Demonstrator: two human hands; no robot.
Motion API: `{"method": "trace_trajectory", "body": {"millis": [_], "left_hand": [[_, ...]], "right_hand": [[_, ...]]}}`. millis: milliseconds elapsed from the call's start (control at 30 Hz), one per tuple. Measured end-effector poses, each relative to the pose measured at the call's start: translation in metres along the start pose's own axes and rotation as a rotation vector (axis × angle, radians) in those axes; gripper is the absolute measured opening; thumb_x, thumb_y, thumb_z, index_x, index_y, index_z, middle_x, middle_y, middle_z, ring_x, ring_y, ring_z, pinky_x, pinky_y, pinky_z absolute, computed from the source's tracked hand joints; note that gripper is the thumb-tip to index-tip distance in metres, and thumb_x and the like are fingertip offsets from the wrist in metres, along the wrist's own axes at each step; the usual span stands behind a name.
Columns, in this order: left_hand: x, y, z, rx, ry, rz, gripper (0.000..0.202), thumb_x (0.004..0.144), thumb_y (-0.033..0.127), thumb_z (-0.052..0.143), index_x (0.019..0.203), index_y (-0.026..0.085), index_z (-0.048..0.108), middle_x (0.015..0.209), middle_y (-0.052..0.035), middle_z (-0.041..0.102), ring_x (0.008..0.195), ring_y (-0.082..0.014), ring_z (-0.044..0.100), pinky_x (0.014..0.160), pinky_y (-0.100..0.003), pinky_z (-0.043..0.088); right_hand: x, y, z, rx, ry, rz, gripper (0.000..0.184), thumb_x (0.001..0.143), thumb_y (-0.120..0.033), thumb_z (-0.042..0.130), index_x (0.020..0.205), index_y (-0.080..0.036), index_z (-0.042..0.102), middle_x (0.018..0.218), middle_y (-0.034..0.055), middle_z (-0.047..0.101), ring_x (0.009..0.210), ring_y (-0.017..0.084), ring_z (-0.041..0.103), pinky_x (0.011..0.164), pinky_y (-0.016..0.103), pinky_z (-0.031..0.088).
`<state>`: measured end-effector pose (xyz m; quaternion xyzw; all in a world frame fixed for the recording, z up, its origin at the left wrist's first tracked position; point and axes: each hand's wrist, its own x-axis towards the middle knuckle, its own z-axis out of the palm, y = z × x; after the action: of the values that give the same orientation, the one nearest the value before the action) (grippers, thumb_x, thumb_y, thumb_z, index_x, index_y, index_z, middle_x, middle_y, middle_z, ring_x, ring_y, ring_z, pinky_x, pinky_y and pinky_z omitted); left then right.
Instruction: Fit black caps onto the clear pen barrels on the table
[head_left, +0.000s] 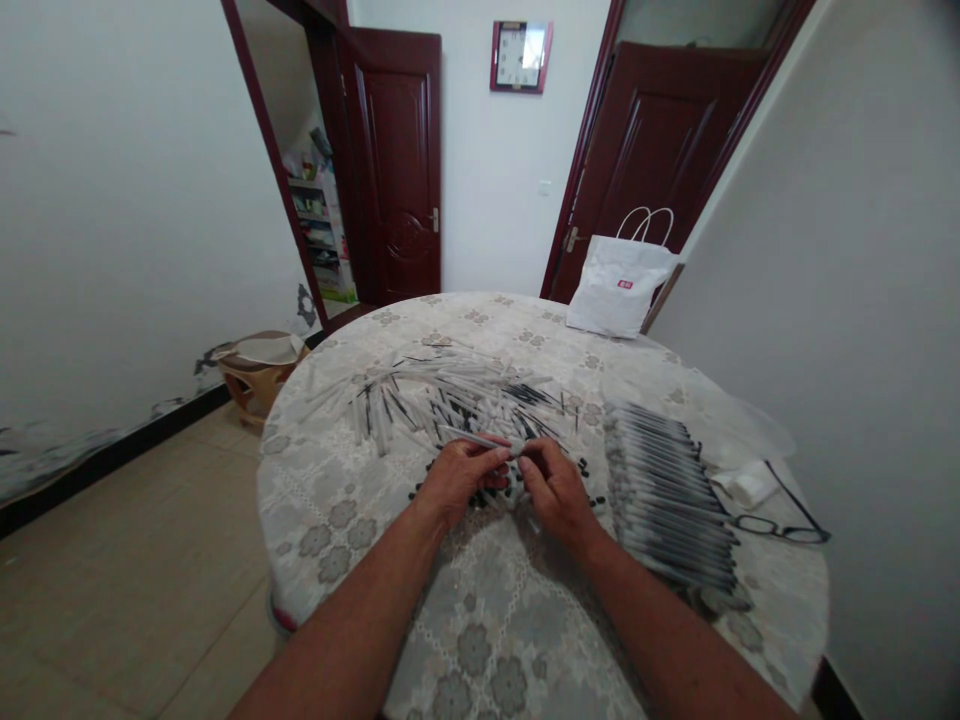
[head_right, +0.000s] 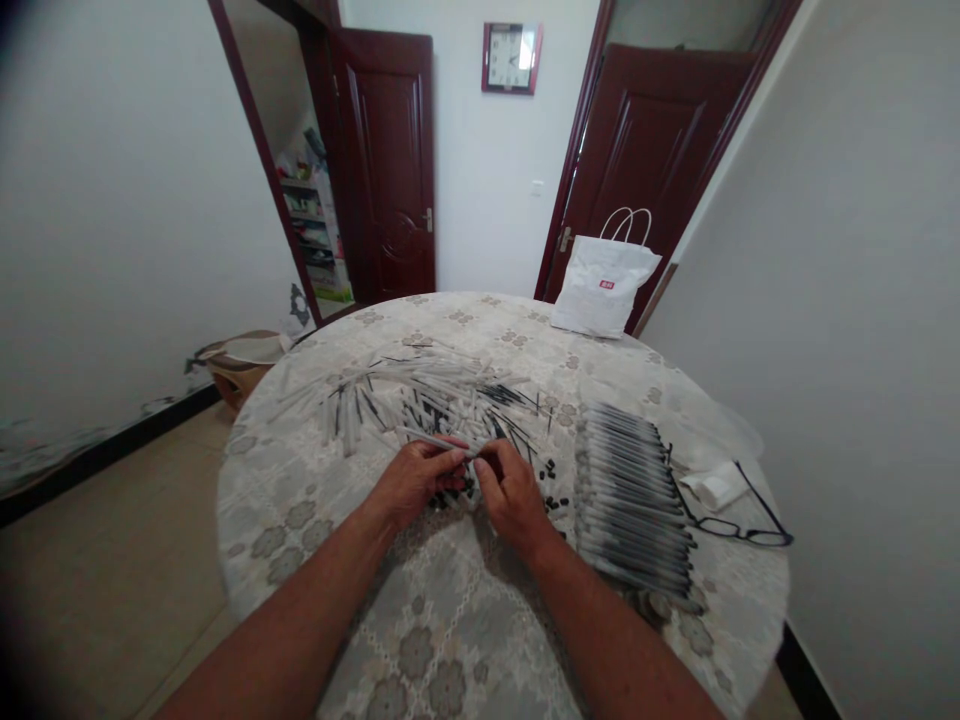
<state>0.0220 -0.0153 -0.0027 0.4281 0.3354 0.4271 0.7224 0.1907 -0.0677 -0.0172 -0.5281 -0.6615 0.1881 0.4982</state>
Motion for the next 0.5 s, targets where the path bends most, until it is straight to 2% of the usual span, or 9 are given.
{"method": "trace_trajectory", "body": {"millis": [100,167,233,300,367,433,500], "left_hand": [[-0.0007,0.0001,0.0006,0.022,-0.015,-0.004,0.037,0.065,0.035,0.091,0.091,0.013,0.078,0.079,-0.0063,0.070,0.070,-0.0152,0.066,0.066,-0.030,0.059],[-0.0008,-0.0001,0.0008,0.031,-0.020,0.000,0.037,0.065,0.035,0.091,0.091,0.013,0.078,0.081,-0.0070,0.071,0.071,-0.0157,0.066,0.066,-0.030,0.059],[-0.0005,-0.0005,0.0006,0.028,-0.010,0.006,0.036,0.066,0.036,0.090,0.092,0.013,0.078,0.082,-0.0071,0.071,0.071,-0.0159,0.066,0.065,-0.030,0.059],[0.0002,-0.0010,-0.0001,0.018,0.002,0.013,0.036,0.067,0.035,0.090,0.093,0.014,0.077,0.082,-0.0065,0.071,0.069,-0.0154,0.065,0.064,-0.029,0.058],[0.0009,-0.0016,-0.0009,0.012,0.001,0.016,0.036,0.067,0.035,0.089,0.094,0.014,0.077,0.081,-0.0058,0.070,0.068,-0.0147,0.065,0.064,-0.029,0.058],[0.0012,-0.0021,-0.0015,0.019,-0.009,0.016,0.035,0.068,0.034,0.089,0.093,0.014,0.077,0.082,-0.0058,0.071,0.068,-0.0146,0.065,0.065,-0.029,0.058],[0.0011,-0.0023,-0.0016,0.028,-0.015,0.011,0.035,0.067,0.035,0.090,0.093,0.014,0.077,0.082,-0.0061,0.071,0.069,-0.0149,0.066,0.066,-0.029,0.058]], "right_hand": [[0.0007,0.0017,0.0026,-0.012,-0.039,0.028,0.030,0.103,-0.037,0.043,0.081,-0.023,0.055,0.072,-0.0001,0.056,0.067,0.017,0.052,0.064,0.030,0.039],[0.0002,0.0042,0.0040,0.023,-0.049,0.057,0.036,0.105,-0.039,0.039,0.074,-0.023,0.051,0.067,-0.0012,0.052,0.063,0.017,0.048,0.061,0.029,0.037],[-0.0008,0.0056,0.0042,0.062,-0.038,0.072,0.033,0.105,-0.039,0.039,0.081,-0.023,0.054,0.069,-0.0012,0.053,0.064,0.017,0.050,0.061,0.029,0.038],[-0.0014,0.0051,0.0032,0.069,-0.014,0.058,0.021,0.102,-0.039,0.046,0.097,-0.022,0.059,0.079,0.0005,0.060,0.070,0.018,0.054,0.065,0.030,0.041],[-0.0012,0.0032,0.0018,0.037,0.005,0.033,0.019,0.099,-0.037,0.053,0.106,-0.021,0.059,0.087,0.0028,0.063,0.076,0.019,0.057,0.068,0.031,0.043],[-0.0002,0.0010,0.0009,-0.008,-0.012,0.014,0.018,0.100,-0.036,0.051,0.100,-0.021,0.060,0.086,0.0035,0.063,0.076,0.019,0.057,0.068,0.031,0.042],[0.0007,-0.0001,0.0005,-0.022,-0.046,0.017,0.025,0.102,-0.036,0.045,0.088,-0.022,0.059,0.078,0.0023,0.060,0.072,0.018,0.054,0.066,0.031,0.040]]}}
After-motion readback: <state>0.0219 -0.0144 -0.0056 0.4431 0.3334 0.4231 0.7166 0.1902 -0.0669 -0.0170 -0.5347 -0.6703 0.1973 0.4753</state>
